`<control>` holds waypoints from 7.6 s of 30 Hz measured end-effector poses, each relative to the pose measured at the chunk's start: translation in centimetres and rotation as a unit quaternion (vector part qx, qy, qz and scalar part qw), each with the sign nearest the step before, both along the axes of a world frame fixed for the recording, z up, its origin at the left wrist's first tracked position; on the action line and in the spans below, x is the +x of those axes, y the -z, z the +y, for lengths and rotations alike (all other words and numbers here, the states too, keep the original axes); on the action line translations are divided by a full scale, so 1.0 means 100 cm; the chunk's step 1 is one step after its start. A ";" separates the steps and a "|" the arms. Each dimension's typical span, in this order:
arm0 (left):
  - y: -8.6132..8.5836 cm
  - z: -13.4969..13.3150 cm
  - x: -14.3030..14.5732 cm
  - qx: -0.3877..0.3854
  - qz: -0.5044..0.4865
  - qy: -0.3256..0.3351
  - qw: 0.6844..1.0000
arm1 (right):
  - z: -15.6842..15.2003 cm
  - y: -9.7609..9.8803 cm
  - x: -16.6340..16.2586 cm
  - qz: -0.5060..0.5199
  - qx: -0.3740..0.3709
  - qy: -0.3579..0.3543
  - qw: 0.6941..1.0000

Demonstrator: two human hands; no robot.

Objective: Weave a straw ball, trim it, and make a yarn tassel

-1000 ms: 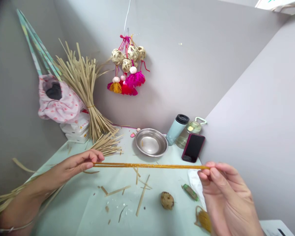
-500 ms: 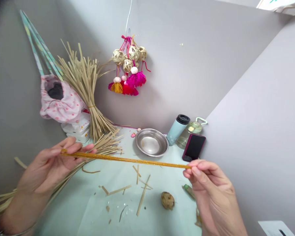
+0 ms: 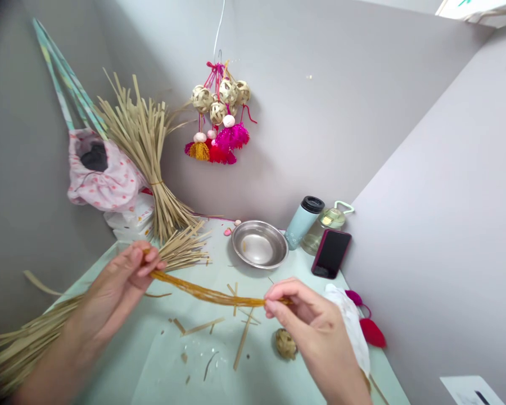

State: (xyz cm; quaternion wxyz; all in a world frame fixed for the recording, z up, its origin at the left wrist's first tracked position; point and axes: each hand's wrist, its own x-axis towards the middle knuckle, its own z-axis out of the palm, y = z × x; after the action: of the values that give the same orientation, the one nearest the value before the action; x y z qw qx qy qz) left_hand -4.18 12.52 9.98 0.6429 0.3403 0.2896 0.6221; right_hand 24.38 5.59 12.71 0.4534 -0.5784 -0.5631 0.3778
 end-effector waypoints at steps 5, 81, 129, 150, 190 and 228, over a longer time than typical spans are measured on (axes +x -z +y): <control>0.007 -0.018 0.030 0.015 0.147 0.091 0.985 | -0.001 0.002 -0.034 0.013 -0.065 -0.062 0.996; 0.021 -0.011 0.037 -0.151 -0.164 0.098 0.970 | 0.003 0.016 -0.040 -0.011 0.153 -0.012 0.988; 0.021 -0.027 0.048 -0.071 -0.182 0.325 0.925 | 0.014 0.019 -0.016 0.000 0.168 0.091 0.982; 0.022 -0.033 0.058 0.063 0.158 0.265 0.949 | 0.001 0.011 -0.047 -0.003 0.121 -0.076 0.990; 0.019 -0.030 0.054 0.003 0.098 0.320 0.942 | 0.006 0.021 -0.064 0.232 0.028 -0.081 0.969; 0.018 -0.034 0.059 -0.061 0.056 0.181 0.980 | 0.004 0.047 -0.076 0.068 0.157 -0.031 0.985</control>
State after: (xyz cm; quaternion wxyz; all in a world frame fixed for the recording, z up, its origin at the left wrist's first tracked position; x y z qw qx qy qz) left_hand 1.74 9.16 8.22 0.7473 0.3818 0.2963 0.4561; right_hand 16.80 5.96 8.00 0.5635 -0.4554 -0.6011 0.3374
